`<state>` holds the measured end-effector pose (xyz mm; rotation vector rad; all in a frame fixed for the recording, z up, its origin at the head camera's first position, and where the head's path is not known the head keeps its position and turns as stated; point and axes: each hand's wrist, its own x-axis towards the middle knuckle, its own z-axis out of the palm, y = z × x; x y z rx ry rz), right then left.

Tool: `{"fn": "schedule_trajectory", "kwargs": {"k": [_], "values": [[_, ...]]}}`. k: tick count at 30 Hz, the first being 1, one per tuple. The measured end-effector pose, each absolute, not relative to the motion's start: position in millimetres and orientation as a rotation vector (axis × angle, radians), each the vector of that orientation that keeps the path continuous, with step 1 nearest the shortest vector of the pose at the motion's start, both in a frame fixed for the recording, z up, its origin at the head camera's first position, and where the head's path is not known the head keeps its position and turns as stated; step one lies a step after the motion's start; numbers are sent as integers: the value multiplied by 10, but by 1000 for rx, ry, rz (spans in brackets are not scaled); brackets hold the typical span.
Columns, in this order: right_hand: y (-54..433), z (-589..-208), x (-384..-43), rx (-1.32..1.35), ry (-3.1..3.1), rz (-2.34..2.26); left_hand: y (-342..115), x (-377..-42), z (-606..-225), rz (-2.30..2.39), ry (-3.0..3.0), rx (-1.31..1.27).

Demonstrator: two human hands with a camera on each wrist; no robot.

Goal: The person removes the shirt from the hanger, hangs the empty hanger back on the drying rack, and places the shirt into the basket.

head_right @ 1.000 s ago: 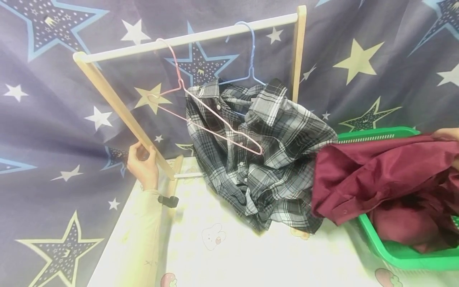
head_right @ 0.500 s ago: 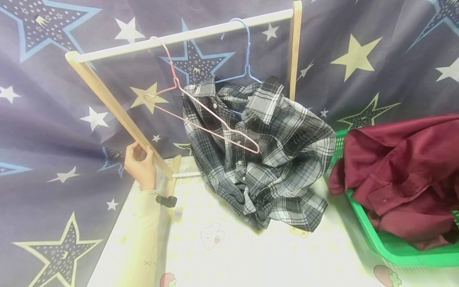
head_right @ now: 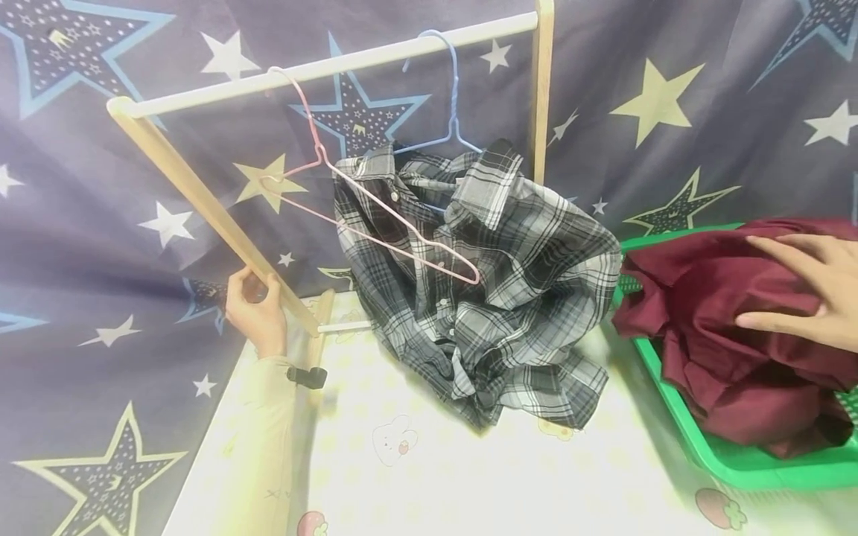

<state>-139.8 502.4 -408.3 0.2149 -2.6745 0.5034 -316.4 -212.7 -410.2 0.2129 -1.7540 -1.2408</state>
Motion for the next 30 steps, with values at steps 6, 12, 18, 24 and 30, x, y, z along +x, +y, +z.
{"fn": "schedule_trajectory", "kwargs": {"k": [6,12,18,24,30], "values": [[4497,-3852,-1411,206,-2743,424,-2131,-3149,-4081,-1244,-1743,211],[4292,-3808,-1567,74,-3135,219,-2132,-3136,-4072,-1229,-1750,194],[4258,-3911,-1665,127,-3313,184,-2127,-3113,-4069,-1237,-1762,212],[4267,-4104,-1722,144,-3389,159,-2114,-3103,-4064,-1272,-1749,221],[4268,-4178,-1758,172,-3405,124,-2122,-3105,-4062,-1270,-1748,215]]}}
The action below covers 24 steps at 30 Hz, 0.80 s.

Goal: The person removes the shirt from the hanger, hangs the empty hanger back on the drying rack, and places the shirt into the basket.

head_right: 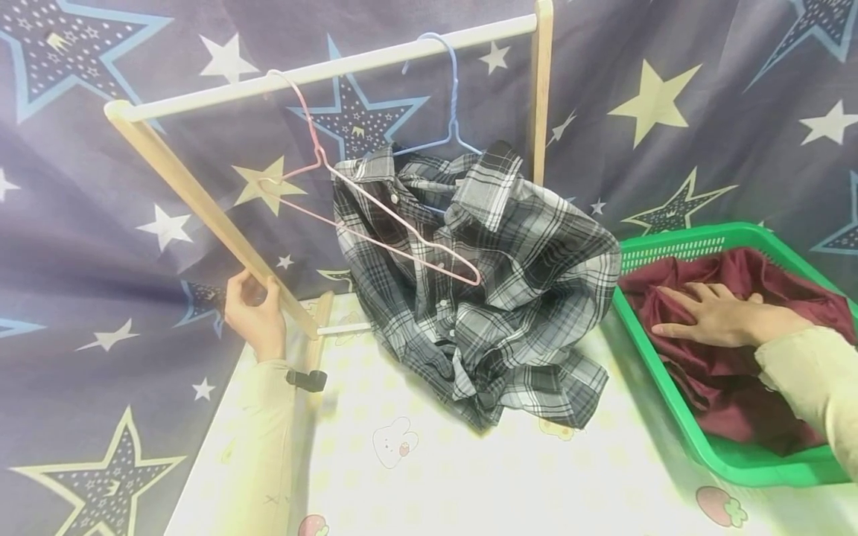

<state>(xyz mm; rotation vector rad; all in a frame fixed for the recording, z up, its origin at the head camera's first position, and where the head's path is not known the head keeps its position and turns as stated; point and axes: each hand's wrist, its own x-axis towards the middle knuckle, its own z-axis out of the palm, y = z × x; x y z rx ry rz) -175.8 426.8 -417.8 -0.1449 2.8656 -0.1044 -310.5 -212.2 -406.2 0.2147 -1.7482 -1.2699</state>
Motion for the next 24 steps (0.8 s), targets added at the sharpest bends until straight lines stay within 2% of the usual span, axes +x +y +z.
{"fn": "schedule_trajectory", "kwargs": {"k": [11,16,24], "values": [[4306,-3789,-1720,7,3109,-86,-2137,-3111,-4046,-1242,-1763,217],[4553,-3881,-1695,164,3154,-156,-2099,-3100,-4041,-1280,-1755,217],[4677,-4110,-1803,83,2953,-311,-2104,-3114,-4059,-1282,-1746,223]]}}
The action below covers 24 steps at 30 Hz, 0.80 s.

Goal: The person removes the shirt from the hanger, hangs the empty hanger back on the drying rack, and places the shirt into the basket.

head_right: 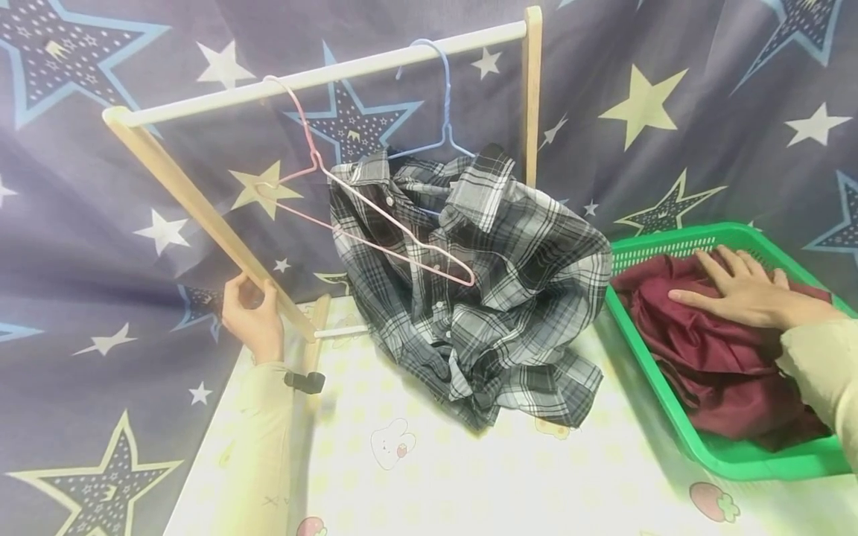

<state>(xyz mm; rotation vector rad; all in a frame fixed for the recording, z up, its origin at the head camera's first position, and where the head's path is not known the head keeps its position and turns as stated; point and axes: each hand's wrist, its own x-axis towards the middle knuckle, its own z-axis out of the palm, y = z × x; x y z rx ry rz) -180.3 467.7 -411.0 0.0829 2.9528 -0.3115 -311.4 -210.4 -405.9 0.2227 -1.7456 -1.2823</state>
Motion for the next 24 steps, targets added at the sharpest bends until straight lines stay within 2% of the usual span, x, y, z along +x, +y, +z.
{"fn": "schedule_trajectory", "kwargs": {"k": [11,14,24], "values": [[4630,-4622,-1923,-149,2851,-338,-2151,-3107,-4062,-1236,-1778,196],[4625,-4536,-1924,-141,2860,-330,-2146,-3102,-4065,-1234,-1769,188],[4433,-3892,-1947,-70,3028,-398,-2123,-3111,-4063,-1253,-1771,200]]}}
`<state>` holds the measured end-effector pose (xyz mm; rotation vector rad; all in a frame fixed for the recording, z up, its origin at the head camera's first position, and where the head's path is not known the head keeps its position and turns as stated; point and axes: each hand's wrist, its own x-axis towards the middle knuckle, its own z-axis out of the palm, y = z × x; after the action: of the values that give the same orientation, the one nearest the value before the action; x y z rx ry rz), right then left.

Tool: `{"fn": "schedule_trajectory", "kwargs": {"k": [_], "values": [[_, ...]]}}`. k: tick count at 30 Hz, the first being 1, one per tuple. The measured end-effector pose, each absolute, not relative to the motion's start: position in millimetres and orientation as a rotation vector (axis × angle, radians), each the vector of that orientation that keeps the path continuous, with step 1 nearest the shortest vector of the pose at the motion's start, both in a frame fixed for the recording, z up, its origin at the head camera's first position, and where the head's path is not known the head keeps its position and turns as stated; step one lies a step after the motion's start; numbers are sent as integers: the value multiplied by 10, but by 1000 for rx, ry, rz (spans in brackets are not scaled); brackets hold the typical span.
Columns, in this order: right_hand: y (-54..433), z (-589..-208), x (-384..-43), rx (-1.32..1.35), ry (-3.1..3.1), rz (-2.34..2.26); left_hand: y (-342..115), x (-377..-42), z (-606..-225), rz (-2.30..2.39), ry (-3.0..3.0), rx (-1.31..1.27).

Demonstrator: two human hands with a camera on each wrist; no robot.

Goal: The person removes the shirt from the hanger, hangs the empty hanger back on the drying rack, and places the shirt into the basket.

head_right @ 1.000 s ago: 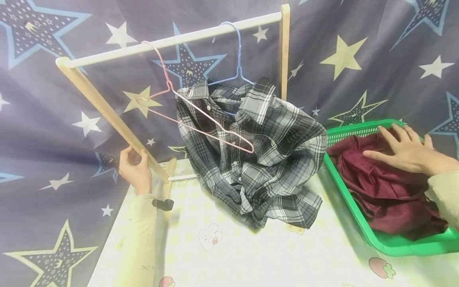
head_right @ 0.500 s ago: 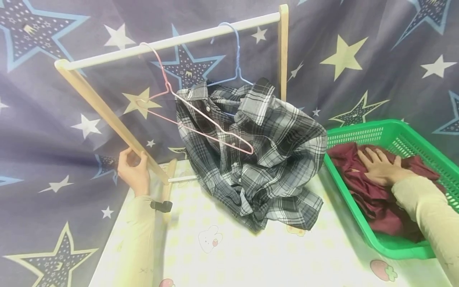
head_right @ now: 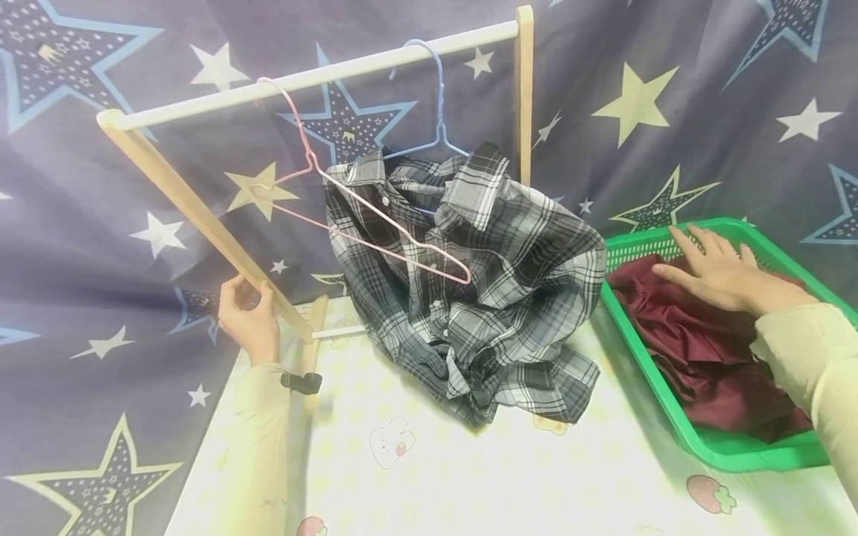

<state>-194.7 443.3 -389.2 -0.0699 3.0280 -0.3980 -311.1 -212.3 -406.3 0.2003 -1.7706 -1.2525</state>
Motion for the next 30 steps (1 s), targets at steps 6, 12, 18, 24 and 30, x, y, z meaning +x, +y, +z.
{"fn": "schedule_trajectory", "kwargs": {"k": [6,12,18,24,30], "values": [[4230,-3693,-1980,-368,3250,-549,-2106,-3119,-4049,-1259,-1779,204],[3938,-3381,-1907,-530,3389,-590,-2088,-3139,-4036,-1267,-1773,196],[3530,-3021,-1815,-548,3488,-515,-2112,-3135,-4038,-1242,-1778,208],[3209,-2861,-1795,-736,3537,-555,-2145,-3127,-4054,-1259,-1779,195],[3009,-2780,-1882,-941,3540,-553,-2149,-3116,-4064,-1278,-1771,203]]}}
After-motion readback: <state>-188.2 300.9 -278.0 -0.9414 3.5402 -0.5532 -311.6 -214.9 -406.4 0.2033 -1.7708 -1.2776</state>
